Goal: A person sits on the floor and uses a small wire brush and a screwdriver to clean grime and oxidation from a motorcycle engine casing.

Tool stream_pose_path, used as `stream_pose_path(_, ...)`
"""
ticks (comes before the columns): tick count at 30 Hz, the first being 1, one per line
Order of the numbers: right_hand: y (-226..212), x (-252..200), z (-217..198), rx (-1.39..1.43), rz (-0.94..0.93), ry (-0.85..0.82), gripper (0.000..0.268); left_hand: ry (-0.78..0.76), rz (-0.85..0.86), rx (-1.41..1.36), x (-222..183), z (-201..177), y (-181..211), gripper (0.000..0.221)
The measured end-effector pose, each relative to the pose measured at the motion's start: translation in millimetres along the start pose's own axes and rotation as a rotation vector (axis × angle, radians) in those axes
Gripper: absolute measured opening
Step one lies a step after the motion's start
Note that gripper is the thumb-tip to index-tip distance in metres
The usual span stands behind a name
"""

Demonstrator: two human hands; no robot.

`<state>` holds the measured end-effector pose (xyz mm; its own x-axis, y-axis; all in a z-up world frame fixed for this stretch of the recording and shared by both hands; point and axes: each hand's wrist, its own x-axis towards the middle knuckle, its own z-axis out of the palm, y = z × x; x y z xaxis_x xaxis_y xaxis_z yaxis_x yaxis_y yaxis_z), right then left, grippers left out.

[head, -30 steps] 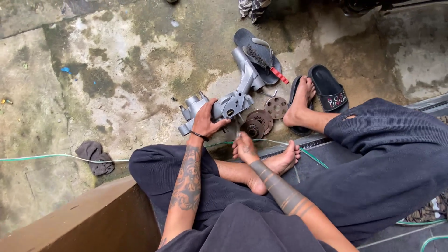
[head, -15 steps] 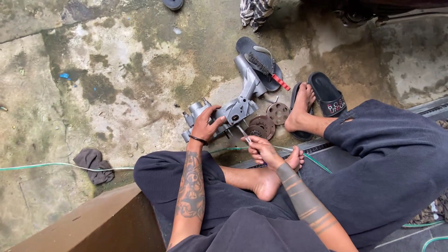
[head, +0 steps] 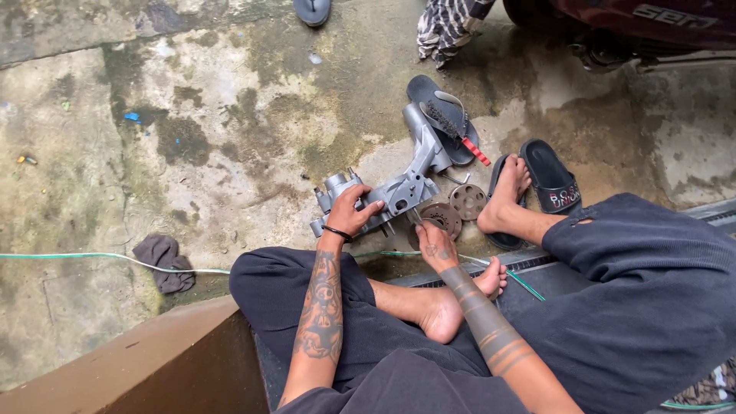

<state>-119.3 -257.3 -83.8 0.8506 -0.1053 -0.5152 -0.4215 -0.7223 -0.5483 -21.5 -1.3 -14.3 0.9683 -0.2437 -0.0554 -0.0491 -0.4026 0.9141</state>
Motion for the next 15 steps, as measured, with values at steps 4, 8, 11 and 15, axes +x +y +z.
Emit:
stream_pose_path(4, -20.3, -7.3, -1.9, 0.45, -0.052, -0.223, 0.033, 0.008, -0.016, -0.014, 6.2, 2.6, -24.6, 0.034)
stream_pose_path(8, -23.7, -11.2, -16.6, 0.607, 0.012, -0.162, 0.027, 0.043, -0.026, -0.037, 7.3, 2.1, -27.6, 0.032)
stream_pose_path(11, -22.5, -14.8, -15.2, 0.158, -0.136, 0.034, 0.024, 0.032, -0.047, -0.055, 5.0, 3.0, -28.3, 0.032)
stream_pose_path(15, -3.8, -5.1, 30.3, 0.602, -0.117, -0.143, 0.012, 0.023, -0.062, -0.075, 6.4, 4.5, -29.9, 0.032)
